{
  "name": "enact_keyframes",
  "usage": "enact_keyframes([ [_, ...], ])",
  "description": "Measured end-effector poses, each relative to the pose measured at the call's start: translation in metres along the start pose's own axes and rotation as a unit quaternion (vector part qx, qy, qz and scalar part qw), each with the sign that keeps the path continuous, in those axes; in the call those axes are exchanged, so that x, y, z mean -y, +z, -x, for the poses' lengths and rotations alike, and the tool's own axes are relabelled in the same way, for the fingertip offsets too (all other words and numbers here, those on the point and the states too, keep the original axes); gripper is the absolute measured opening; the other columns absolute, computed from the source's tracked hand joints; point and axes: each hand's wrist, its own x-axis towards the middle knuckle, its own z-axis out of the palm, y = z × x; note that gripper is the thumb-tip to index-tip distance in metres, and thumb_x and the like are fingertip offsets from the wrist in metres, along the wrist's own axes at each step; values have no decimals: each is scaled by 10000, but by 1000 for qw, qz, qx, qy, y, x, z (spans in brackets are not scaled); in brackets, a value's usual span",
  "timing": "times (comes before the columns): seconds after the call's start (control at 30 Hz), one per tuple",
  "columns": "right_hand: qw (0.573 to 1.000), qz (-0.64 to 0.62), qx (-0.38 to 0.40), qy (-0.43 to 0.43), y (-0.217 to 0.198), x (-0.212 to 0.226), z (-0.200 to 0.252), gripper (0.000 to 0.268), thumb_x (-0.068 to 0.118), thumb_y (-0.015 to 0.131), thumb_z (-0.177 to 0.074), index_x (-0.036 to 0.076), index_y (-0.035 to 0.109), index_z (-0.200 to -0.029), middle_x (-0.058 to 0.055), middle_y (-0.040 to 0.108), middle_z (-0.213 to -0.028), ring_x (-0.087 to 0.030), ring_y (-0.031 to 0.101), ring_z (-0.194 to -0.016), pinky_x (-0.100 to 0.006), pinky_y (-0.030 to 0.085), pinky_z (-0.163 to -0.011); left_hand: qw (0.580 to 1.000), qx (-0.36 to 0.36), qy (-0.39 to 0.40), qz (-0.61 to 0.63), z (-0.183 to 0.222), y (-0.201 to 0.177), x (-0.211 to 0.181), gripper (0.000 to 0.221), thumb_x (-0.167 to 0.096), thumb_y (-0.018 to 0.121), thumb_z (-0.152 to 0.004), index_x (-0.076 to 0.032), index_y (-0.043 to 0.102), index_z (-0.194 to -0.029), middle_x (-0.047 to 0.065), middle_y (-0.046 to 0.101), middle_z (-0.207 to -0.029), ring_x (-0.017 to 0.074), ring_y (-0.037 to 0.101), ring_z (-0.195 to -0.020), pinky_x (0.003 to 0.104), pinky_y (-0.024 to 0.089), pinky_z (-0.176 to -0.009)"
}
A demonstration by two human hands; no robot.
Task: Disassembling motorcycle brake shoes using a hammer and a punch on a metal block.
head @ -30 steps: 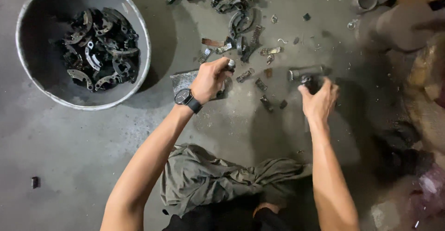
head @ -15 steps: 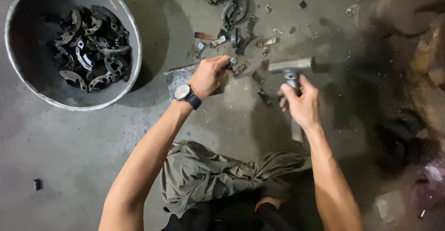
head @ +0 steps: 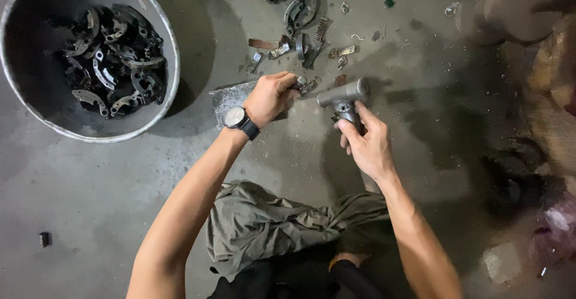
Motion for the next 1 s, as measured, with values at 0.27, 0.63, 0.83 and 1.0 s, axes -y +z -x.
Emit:
enact_keyframes([
  [0.27, 1000, 7, 13, 0, 2, 11, 4, 445, 116, 633, -992, 9, 558, -1417, -59, 714, -929, -80, 638, -642, -226, 512, -486, 1000, 3, -6, -3, 1, -3, -8, 185, -6, 684, -858, 7, 612, -1028, 189, 629, -924, 429, 633, -864, 467, 507, -728],
  [0.63, 1000, -17, 8, -1, 2, 15, 6, 389, 111, 625, -1002, -3, 581, -1371, -49, 711, -917, -72, 623, -640, -226, 495, -487, 1000, -2, 4, 3, 1, -2, -6, 171, -22, 694, -868, 5, 609, -1014, 193, 634, -943, 435, 632, -876, 468, 512, -742],
  [0.83, 1000, -14, 17, -4, 3, 11, 5, 356, 120, 624, -1012, -11, 600, -1343, -44, 709, -923, -68, 622, -647, -224, 498, -493, 1000, 0, -4, 15, 0, -4, -9, 179, -17, 679, -870, 1, 628, -1041, 185, 638, -929, 422, 641, -851, 460, 512, -724],
  [1.0, 1000, -7, 5, -4, 4, 17, 7, 393, 122, 629, -1006, -8, 575, -1373, -45, 705, -916, -71, 616, -635, -224, 494, -491, 1000, 1, -6, 17, 1, -2, -9, 174, -23, 687, -865, 4, 615, -1021, 184, 631, -922, 423, 635, -848, 457, 511, -716],
])
